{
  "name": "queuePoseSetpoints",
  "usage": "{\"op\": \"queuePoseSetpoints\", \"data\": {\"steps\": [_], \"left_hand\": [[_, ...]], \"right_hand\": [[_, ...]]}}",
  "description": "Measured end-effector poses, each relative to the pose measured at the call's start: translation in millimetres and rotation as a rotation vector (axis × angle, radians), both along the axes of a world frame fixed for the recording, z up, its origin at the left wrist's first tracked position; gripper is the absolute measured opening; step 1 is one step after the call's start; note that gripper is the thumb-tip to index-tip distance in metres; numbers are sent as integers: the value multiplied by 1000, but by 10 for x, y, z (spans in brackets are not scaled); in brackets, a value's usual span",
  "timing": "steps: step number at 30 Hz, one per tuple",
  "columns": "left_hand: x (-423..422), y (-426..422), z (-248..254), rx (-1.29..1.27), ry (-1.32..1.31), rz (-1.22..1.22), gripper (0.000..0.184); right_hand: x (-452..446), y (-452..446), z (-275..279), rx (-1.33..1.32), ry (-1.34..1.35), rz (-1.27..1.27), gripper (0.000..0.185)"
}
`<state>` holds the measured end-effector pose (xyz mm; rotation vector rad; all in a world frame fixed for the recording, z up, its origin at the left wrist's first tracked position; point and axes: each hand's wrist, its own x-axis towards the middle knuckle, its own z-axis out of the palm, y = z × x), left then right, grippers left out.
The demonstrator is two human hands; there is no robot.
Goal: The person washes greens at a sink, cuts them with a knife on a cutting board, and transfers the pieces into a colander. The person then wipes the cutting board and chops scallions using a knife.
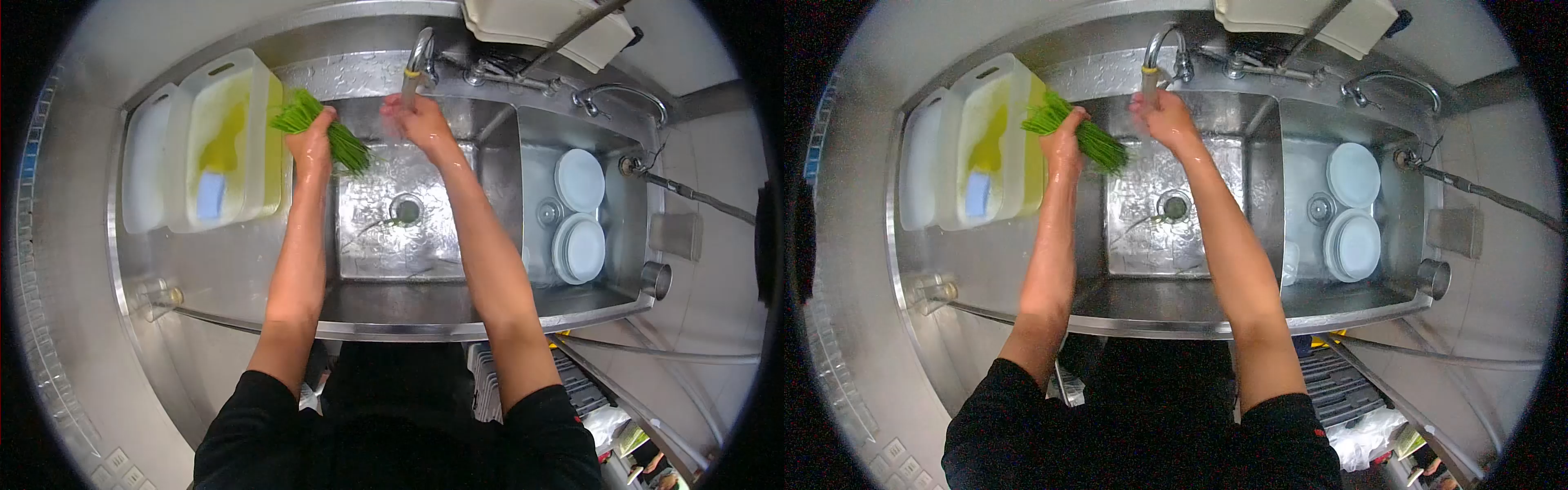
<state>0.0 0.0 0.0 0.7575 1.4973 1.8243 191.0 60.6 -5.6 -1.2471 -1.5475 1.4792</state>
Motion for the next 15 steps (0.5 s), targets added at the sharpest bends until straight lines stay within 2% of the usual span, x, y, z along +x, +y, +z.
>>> {"op": "queuePoseSetpoints", "data": {"steps": [2, 3, 5, 7, 9, 11, 13, 15], "left_hand": [[176, -195, 75, -67, 292, 35, 26], [-167, -236, 24, -75, 248, 39, 26], [-200, -380, 1, -73, 50, 45, 26], [-215, -757, 190, -240, 45, 52, 29], [-249, -1177, 271, -322, 74, 80, 31], [-303, -1625, 210, -387, 90, 73, 32], [-352, -2021, 112, -471, 102, 60, 30], [-363, -2304, 29, -476, 56, 16, 25]], "right_hand": [[220, -189, 18, -26, 336, -32, 22], [-42, -197, -286, 15, 330, -92, 22], [163, -274, -925, 120, 208, -209, 23], [320, -629, -1751, 216, -401, -158, 24], [328, -1112, -2487, -56, -697, 144, 26], [243, -1460, -2986, -51, -953, 430, 27], [225, -1652, -3558, -22, -926, 394, 26], [162, -1685, -3831, 48, -938, 399, 25]]}}
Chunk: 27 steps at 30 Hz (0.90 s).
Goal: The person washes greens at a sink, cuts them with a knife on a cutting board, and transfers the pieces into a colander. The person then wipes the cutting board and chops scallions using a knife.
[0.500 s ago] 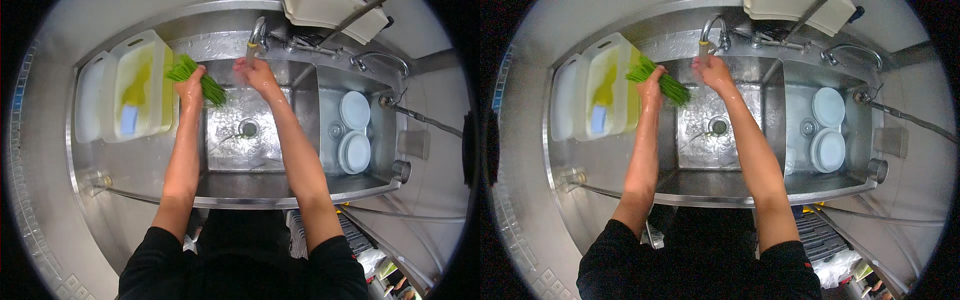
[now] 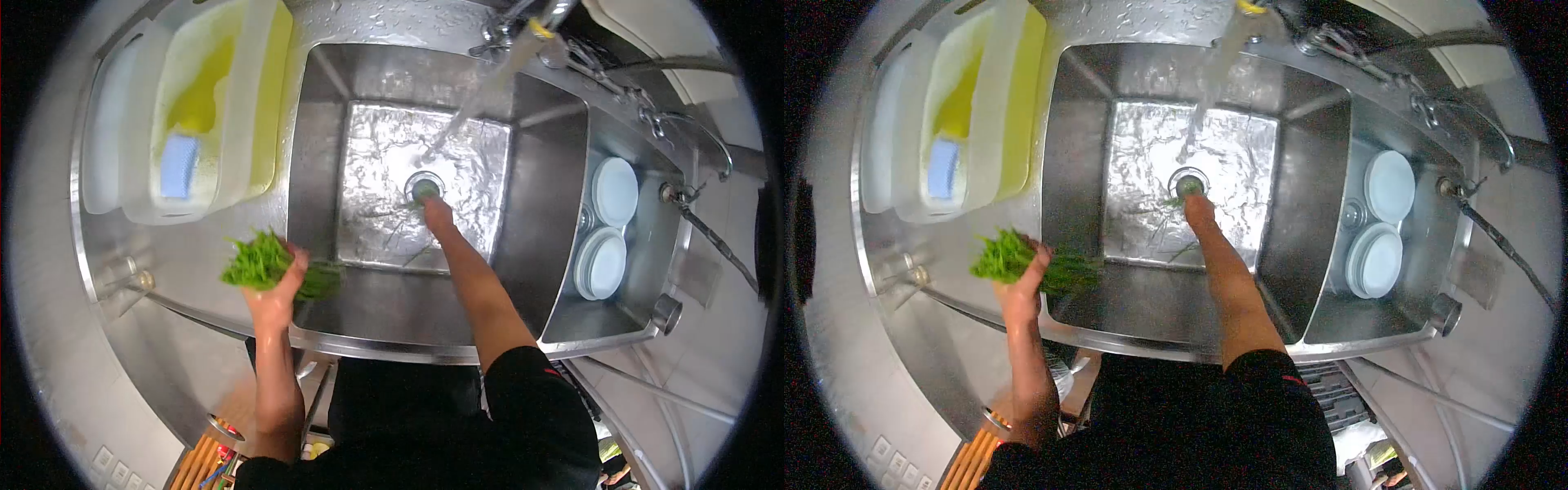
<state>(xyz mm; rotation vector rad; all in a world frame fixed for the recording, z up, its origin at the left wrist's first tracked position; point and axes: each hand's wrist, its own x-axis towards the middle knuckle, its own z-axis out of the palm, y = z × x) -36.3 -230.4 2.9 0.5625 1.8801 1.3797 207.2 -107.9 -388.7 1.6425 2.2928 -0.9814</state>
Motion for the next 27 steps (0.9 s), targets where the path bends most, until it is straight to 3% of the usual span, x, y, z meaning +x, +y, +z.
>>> {"op": "queuePoseSetpoints", "data": {"steps": [6, 10, 13, 14, 16, 20, 27], "left_hand": [[1, -315, -204, 72, -187, 20, 21], [9, -309, -311, 30, -219, 50, 22], [-6, -273, -267, 0, -222, 72, 24], [-2, -231, -251, 7, -233, 83, 25], [-32, -197, -256, 5, -278, 69, 26], [-74, -60, -209, 66, -449, 61, 32], [-101, 479, -188, 104, -751, -80, 38]], "right_hand": [[-116, 97, -246, 163, -28, 324, 22], [-54, 198, -251, 186, 32, 330, 24], [-161, 391, -157, 324, 372, 50, 18], [-171, 485, -60, 38, 503, -208, 14], [-337, 726, 685, -558, 741, -705, 10], [-503, 868, 1780, -662, 950, -681, 19], [-566, 672, 3344, -775, 1151, -338, 21]]}}
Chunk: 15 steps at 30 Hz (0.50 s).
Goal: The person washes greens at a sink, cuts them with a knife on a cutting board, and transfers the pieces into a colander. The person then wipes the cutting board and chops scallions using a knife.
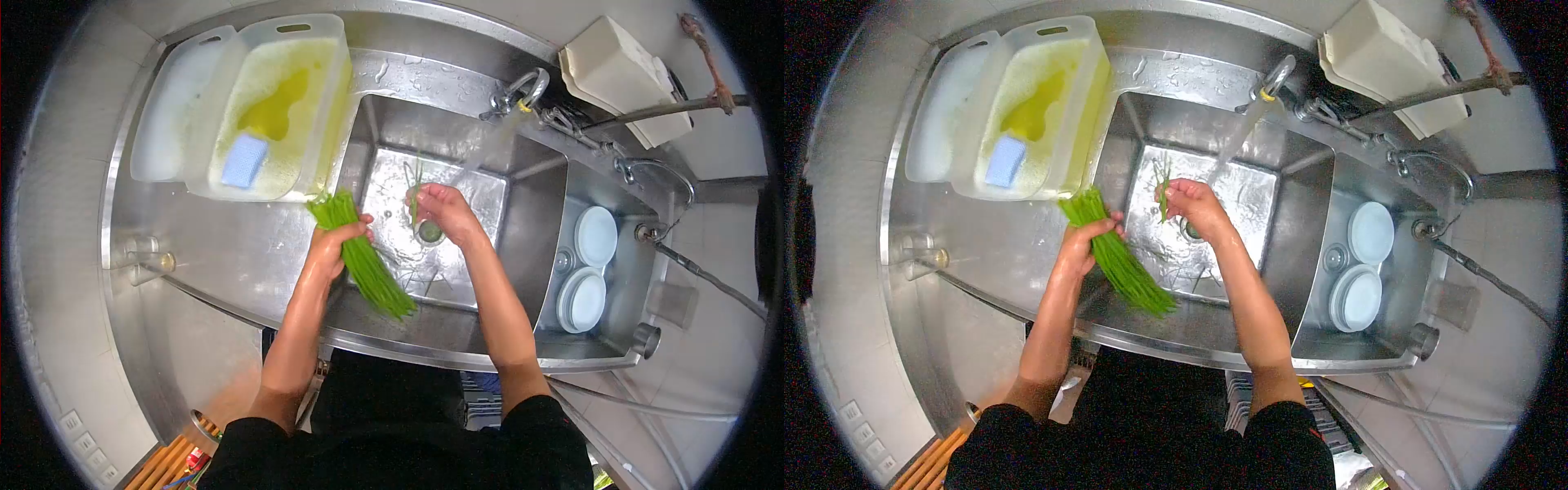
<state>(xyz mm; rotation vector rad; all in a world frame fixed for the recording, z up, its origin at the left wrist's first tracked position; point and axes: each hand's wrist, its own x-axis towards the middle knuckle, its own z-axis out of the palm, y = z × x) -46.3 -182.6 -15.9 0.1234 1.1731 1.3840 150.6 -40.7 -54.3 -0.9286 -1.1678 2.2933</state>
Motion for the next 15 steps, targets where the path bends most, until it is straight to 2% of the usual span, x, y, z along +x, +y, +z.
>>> {"op": "queuePoseSetpoints", "data": {"steps": [4, 6, 9, 13, 15], "left_hand": [[100, 224, 3, 87, -91, -33, 38], [143, 251, 22, 100, -121, -27, 38], [158, 252, -48, 101, -127, -38, 39], [238, 327, -34, 85, -83, -98, 39], [325, 458, 64, 78, -79, -114, 36]], "right_hand": [[30, -82, 307, -47, 115, 10, 28], [65, -88, 364, -127, 155, -55, 32], [172, 15, 270, -108, 171, -145, 31], [274, 184, 243, 126, -83, -141, 28], [254, 162, 364, 226, -159, -56, 22]]}}
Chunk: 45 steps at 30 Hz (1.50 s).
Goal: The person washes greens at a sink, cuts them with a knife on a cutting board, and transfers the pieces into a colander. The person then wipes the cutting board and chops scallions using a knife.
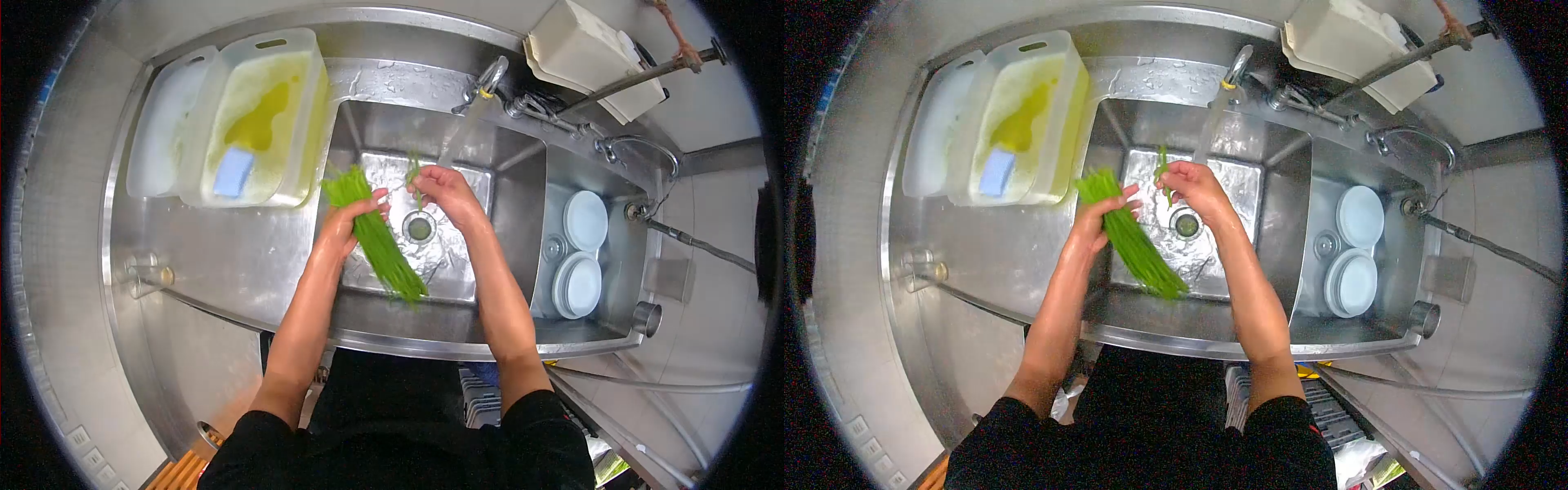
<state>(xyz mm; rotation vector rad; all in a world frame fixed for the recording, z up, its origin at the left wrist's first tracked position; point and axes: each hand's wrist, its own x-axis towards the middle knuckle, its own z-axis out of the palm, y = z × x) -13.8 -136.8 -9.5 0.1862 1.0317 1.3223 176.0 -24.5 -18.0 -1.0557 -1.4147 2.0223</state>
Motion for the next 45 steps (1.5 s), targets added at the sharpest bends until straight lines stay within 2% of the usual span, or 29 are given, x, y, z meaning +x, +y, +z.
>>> {"op": "queuePoseSetpoints", "data": {"steps": [2, 3, 6, 8, 9, 12, 13, 14, 15, 16, 17, 18, 19, 20, 21, 24, 26, 27, 28, 29, 30, 33, 36, 37, 40, 41, 42, 44, 45], "left_hand": [[104, 127, 76, 4, -4, -15, 32], [135, 174, 56, 44, 49, 2, 29], [246, 249, -87, 103, 185, 73, 25], [257, 246, -143, 91, 269, 190, 25], [245, 222, -122, 103, 282, 239, 25], [-5, 80, -152, 151, 270, 257, 24], [-114, -9, -151, 119, 284, 232, 23], [-229, -116, -141, 93, 294, 206, 23], [-338, -264, -120, 48, 305, 178, 23], [-424, -413, -113, 52, 313, 198, 25], [-475, -535, -105, 61, 322, 221, 29], [-478, -650, -43, 61, 358, 222, 30], [-471, -762, 14, 58, 394, 221, 31], [-472, -857, 20, 58, 403, 219, 31], [-475, -950, 13, 55, 414, 219, 32], [-446, -1104, -20, 46, 417, 217, 33], [-451, -1177, -58, 42, 419, 202, 36], [-442, -1213, -68, 45, 422, 188, 38], [-434, -1232, -73, 55, 424, 176, 40], [-423, -1231, -66, 43, 433, 177, 41], [-413, -1227, -52, 32, 444, 177, 42], [-438, -1272, -49, 0, 481, 179, 44], [-441, -1323, -77, -11, 473, 195, 43], [-455, -1333, -79, -14, 470, 201, 42], [-428, -1345, -54, 26, 419, 248, 34], [-425, -1351, -51, 0, 417, 262, 34], [-436, -1361, -66, 3, 430, 245, 35], [-475, -1373, -103, 13, 460, 210, 35], [-472, -1377, -99, 12, 462, 222, 35]], "right_hand": [[-76, -86, 121, 47, -79, 131, 19], [-137, -140, 103, 82, -227, 166, 18], [-323, -269, 175, 630, -613, 105, 18], [-401, -231, 209, 669, -644, 217, 21], [-417, -228, 196, 692, -651, 273, 23], [-297, -273, 82, 405, -135, 273, 29], [-192, -257, -50, 480, -42, 212, 36], [-32, -262, -169, 280, -159, 81, 36], [200, -215, -591, 290, -282, -21, 32], [490, -218, -1261, 177, -342, -187, 28], [863, -272, -1896, 363, -705, -199, 25], [1195, -394, -2451, 391, -1042, -59, 23], [1624, -586, -3175, 565, -1237, 221, 20], [1705, -806, -3093, 329, -1155, -20, 20], [1862, -962, -3647, 265, -1260, -123, 29], [1631, -1196, -3855, 151, -1327, -202, 52], [1282, -1205, -3443, 1, -1250, 10, 76], [1228, -1346, -3839, -13, -1203, -66, 85], [1027, -1440, -3714, 114, -1314, -165, 70], [994, -1477, -4010, 160, -1333, -246, 60], [873, -1450, -4063, 204, -1347, -328, 49], [831, -1376, -3988, 217, -1340, -261, 30], [858, -1249, -3791, 192, -1244, -49, 23], [885, -1230, -3788, 250, -1095, -33, 19], [752, -1157, -3652, 518, -970, 205, 19], [633, -1169, -3431, 512, -952, 337, 20], [639, -1305, -3760, 747, -776, 295, 20], [501, -1448, -3859, 821, -850, 574, 21], [426, -1480, -3684, 775, -893, 771, 22]]}}
